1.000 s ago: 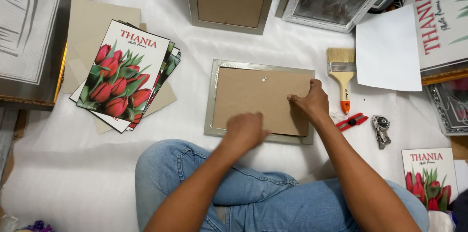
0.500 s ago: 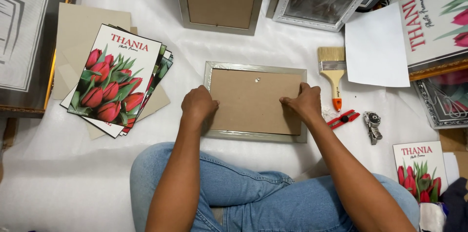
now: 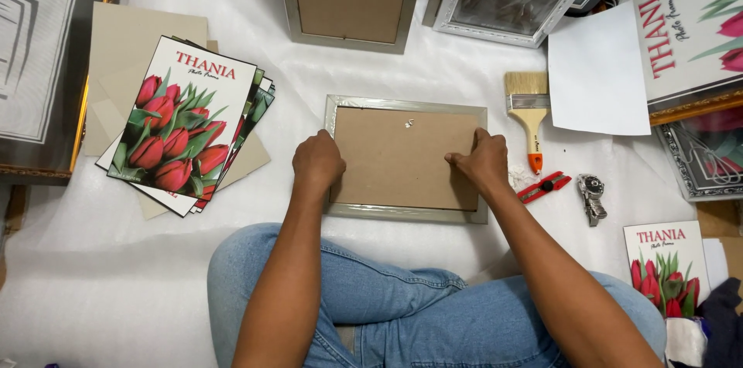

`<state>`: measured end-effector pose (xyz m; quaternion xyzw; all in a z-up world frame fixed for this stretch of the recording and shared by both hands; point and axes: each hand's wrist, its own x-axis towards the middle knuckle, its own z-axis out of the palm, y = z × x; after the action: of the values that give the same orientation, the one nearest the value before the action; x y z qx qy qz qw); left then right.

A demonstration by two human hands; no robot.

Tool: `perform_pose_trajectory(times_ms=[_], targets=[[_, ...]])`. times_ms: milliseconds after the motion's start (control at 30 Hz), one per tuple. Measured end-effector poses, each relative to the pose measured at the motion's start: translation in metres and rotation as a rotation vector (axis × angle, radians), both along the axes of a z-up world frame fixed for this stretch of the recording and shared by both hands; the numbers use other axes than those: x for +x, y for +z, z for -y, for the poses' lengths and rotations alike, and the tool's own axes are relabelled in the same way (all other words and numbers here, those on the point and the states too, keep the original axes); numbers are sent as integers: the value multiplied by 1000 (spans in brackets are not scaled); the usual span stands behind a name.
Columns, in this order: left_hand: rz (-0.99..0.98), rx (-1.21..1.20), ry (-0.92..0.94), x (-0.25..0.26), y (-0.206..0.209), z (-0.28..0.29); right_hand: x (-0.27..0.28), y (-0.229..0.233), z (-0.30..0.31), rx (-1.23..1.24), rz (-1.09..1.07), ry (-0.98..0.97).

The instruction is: Assembling a picture frame by cleaning the glass, inserting the artwork, and securing the backing.

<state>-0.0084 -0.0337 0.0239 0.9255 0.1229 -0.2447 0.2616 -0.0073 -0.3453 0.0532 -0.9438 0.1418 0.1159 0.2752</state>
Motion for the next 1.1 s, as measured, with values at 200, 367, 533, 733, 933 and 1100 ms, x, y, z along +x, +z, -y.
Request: perform_pose_trajectory(times_ms=[200, 367, 533, 733, 933, 1100], targets=[[-4, -25, 3, 0, 14, 3, -3, -3, 8, 3, 17, 43], [-1, -21, 15, 3, 8, 3, -2, -20, 10, 23, 31, 13], [-2, -31, 52, 4, 7, 1, -1, -1, 20, 82, -36, 47], [-1, -31, 100, 7, -10, -2, 5, -42, 52, 62, -51, 11], [4, 17, 101, 2, -27, 4, -7, 42, 46, 259, -228, -24], [162, 184, 16, -19, 70, 73, -4, 82, 76, 76, -331, 58]])
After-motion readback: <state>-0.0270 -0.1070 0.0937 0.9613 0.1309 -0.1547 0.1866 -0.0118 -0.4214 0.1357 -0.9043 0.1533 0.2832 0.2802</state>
